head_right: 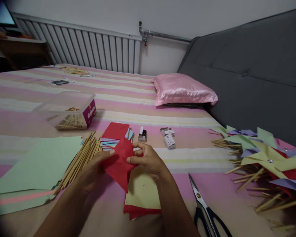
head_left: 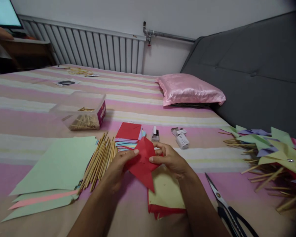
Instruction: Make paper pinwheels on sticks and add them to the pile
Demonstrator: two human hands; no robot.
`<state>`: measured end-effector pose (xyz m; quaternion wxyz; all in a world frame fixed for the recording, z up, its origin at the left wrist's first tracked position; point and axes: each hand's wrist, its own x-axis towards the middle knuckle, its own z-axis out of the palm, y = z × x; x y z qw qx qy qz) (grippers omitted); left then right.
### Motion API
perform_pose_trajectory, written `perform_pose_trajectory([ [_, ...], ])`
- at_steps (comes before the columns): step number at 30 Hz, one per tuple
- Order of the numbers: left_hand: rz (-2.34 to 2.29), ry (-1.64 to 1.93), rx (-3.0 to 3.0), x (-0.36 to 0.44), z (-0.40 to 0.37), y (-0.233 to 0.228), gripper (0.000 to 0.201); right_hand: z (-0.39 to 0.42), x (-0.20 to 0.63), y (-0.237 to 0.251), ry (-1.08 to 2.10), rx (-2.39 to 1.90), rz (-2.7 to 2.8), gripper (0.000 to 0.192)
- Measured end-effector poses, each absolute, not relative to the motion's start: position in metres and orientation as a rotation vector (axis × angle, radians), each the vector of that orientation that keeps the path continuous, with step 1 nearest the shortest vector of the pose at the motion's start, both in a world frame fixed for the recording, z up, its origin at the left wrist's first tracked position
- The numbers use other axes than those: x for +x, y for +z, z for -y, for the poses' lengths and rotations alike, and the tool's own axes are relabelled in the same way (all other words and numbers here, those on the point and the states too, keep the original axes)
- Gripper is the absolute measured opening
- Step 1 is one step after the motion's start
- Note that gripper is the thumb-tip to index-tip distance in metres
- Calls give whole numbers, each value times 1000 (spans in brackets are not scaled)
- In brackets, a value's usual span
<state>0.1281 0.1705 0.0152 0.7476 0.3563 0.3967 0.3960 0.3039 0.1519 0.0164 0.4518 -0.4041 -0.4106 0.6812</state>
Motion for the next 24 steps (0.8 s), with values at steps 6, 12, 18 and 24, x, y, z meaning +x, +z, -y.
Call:
perform_pose_trajectory([
  [6,-794,621,918,122,-171,16,22,-149,308,17,1693,-1116,1101,44],
  [12,-825,532,1030,119,-172,16,24,-148,310,16,1677,-1191,1204,38],
  [18,-874,519,1059,121,-170,16,24,-147,309,18,1676,-1191,1269,37],
  [24,-877,525,1066,123,-170,14,17,-148,308,17,1630,-1202,1317,36],
])
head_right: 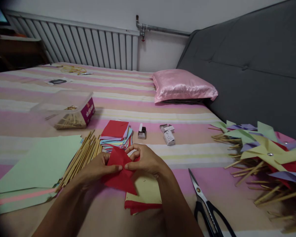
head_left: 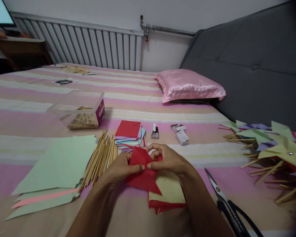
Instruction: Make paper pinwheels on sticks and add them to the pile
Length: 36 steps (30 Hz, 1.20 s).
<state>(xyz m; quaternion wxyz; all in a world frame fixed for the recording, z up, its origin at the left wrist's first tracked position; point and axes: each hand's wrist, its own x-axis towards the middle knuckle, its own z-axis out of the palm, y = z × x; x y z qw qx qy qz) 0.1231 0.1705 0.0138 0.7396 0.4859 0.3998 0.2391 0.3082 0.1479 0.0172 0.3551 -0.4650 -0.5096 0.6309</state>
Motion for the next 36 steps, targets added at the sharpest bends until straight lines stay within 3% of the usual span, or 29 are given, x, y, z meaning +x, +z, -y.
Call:
perform_pose_trajectory([
  [5,-924,590,1029,129,-169,14,12,-148,309,17,1576,-1188,1332,37],
  [14,-1003,912,828,131,-174,13,19,-153,303,16,1554,-994,1028,72],
  [21,-995,967,799,133,-170,14,23,-156,293,14,1526,-948,971,53],
  [36,-930,951,737,138,-168,19,30,-156,294,16,1346,-1122,910,38],
])
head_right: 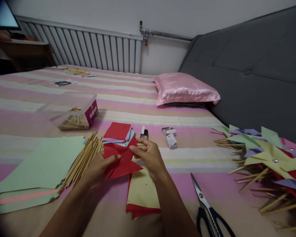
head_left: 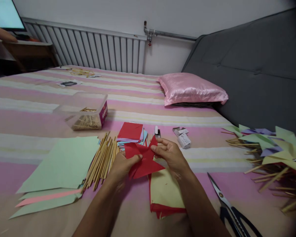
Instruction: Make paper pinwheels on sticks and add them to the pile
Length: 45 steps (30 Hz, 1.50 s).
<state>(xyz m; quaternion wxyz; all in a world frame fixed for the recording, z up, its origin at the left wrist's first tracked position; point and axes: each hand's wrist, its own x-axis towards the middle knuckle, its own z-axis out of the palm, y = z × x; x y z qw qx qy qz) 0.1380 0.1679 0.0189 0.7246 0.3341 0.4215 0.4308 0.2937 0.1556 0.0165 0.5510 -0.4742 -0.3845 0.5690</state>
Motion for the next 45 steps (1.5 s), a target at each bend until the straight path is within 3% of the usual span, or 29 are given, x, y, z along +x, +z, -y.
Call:
perform_pose_trajectory([
  [9,-961,981,680,138,-169,16,27,-158,290,21,968,-1121,830,32],
  [13,-989,1095,607,136,-173,10,21,-153,290,27,761,-1058,918,21],
  [17,-986,1184,518,133,-179,8,18,-144,290,31,941,-1039,1263,11],
  [23,-1005,1129,345,131,-181,15,8,-143,281,22,1173,-1115,1690,32],
  [31,-970,1147,335,134,-178,19,8,-148,277,14,1003,-1134,1629,14],
  [40,-932,1232,401,137,-174,16,6,-150,267,13,1091,-1156,1305,17],
  [45,-886,1262,488,140,-173,12,13,-153,261,11,954,-1203,1235,15],
])
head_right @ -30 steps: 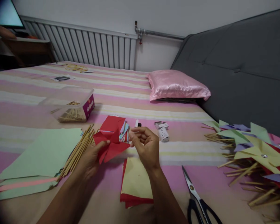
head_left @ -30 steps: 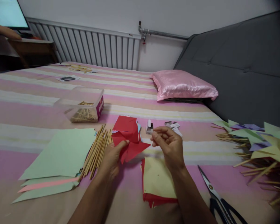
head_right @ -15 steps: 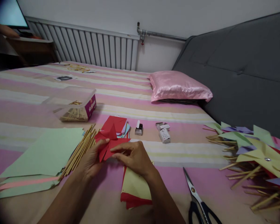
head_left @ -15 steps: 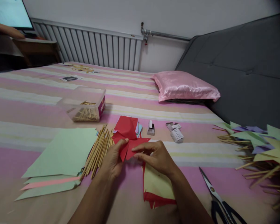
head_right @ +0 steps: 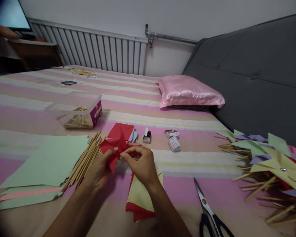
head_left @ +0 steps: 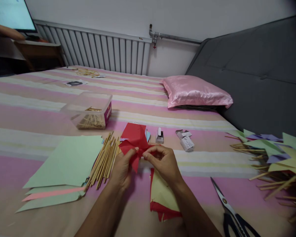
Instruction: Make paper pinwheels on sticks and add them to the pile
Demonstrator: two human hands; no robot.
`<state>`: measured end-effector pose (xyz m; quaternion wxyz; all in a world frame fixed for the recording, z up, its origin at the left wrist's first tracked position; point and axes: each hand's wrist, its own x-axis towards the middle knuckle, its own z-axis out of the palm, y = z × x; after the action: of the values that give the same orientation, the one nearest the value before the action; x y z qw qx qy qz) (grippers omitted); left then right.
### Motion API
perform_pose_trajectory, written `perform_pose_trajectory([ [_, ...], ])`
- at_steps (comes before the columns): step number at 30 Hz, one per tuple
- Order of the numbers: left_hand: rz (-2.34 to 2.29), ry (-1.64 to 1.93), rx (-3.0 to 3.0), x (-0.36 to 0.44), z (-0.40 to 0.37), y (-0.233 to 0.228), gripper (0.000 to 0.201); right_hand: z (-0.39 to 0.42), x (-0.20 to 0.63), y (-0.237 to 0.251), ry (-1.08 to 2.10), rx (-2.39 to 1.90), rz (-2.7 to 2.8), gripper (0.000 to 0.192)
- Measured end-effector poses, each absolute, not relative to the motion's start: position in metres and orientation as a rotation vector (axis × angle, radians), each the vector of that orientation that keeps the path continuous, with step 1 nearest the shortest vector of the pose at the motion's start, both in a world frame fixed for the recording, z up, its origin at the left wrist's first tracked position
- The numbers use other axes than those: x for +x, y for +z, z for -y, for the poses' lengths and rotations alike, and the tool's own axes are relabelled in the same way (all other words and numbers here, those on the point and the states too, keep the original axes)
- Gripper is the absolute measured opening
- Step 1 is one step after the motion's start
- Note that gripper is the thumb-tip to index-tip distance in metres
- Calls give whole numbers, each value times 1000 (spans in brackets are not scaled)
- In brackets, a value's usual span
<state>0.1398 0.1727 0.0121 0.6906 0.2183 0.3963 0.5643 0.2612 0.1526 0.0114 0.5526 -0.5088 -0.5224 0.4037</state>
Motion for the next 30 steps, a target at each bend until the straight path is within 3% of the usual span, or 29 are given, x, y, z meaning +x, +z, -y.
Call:
perform_pose_trajectory([
  [10,-930,1269,599,144,-170,10,22,-155,260,4,869,-1228,1133,19],
  [30,-882,1237,672,145,-167,10,19,-155,262,2,937,-1278,1078,28],
])
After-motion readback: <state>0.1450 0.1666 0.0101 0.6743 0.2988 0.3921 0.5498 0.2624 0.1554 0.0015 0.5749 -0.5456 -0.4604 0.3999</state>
